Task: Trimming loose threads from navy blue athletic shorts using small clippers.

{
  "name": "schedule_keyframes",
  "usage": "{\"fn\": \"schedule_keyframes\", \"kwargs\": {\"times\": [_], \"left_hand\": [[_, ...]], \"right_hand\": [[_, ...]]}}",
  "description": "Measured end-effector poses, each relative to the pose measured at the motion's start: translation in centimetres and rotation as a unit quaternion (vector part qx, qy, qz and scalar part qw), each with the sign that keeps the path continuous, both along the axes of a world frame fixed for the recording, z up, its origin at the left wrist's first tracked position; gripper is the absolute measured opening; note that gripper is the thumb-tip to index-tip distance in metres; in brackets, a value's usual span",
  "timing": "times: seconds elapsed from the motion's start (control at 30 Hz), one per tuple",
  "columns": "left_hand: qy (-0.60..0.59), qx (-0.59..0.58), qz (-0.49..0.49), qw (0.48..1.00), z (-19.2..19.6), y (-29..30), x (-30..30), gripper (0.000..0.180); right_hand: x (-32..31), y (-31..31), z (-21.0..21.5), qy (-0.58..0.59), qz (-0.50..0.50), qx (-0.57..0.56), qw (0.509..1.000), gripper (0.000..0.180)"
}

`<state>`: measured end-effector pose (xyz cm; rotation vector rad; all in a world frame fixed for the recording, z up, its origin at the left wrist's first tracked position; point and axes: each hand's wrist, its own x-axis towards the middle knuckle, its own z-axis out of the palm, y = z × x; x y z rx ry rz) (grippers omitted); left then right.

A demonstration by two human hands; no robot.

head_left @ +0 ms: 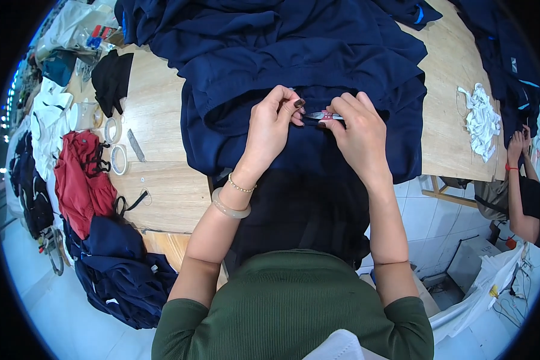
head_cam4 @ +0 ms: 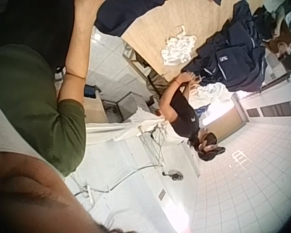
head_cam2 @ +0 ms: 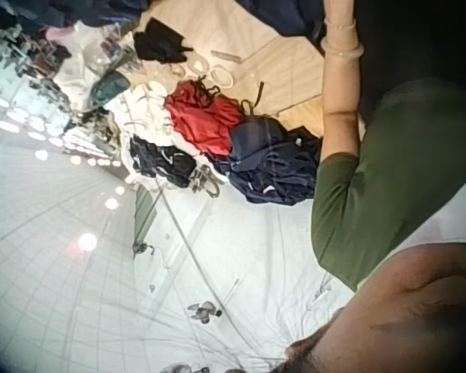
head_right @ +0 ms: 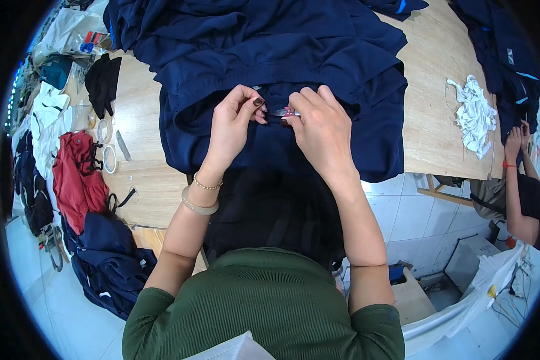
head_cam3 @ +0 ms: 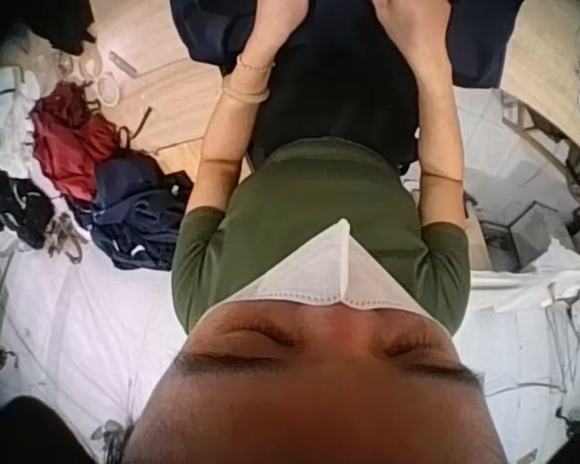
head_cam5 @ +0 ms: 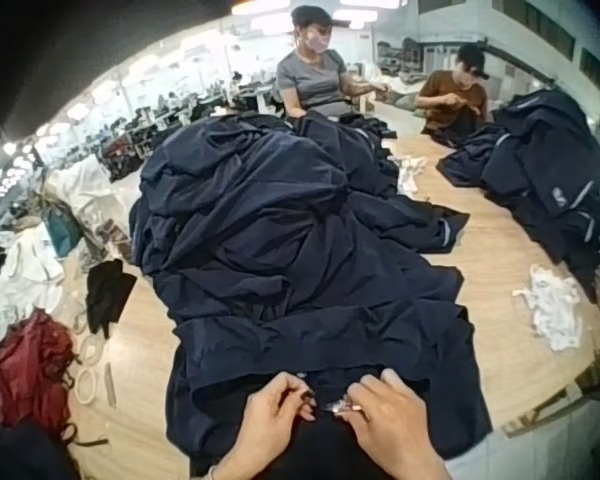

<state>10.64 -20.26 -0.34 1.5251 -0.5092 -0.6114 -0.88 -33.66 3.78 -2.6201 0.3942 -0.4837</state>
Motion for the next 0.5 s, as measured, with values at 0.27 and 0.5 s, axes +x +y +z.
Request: {"fn": "schedule_keyframes", "kwargs": {"times": [0.27,0.5], "left_hand": [[-0.19,0.01,-0.322,0.927,2.4,3.3,-7.3,0.008],[-0.305,0.068,-0.07,0.947,1.7,0.9,-4.7,0.015]], "right_hand": [[-1.6,-3.6,-0.3,-0.107,-0.151,0.28,0.942,0.02],[-1.8,-3.4,-0.6,-0.145,-0.148,0.384,0.9,0.014]]}}
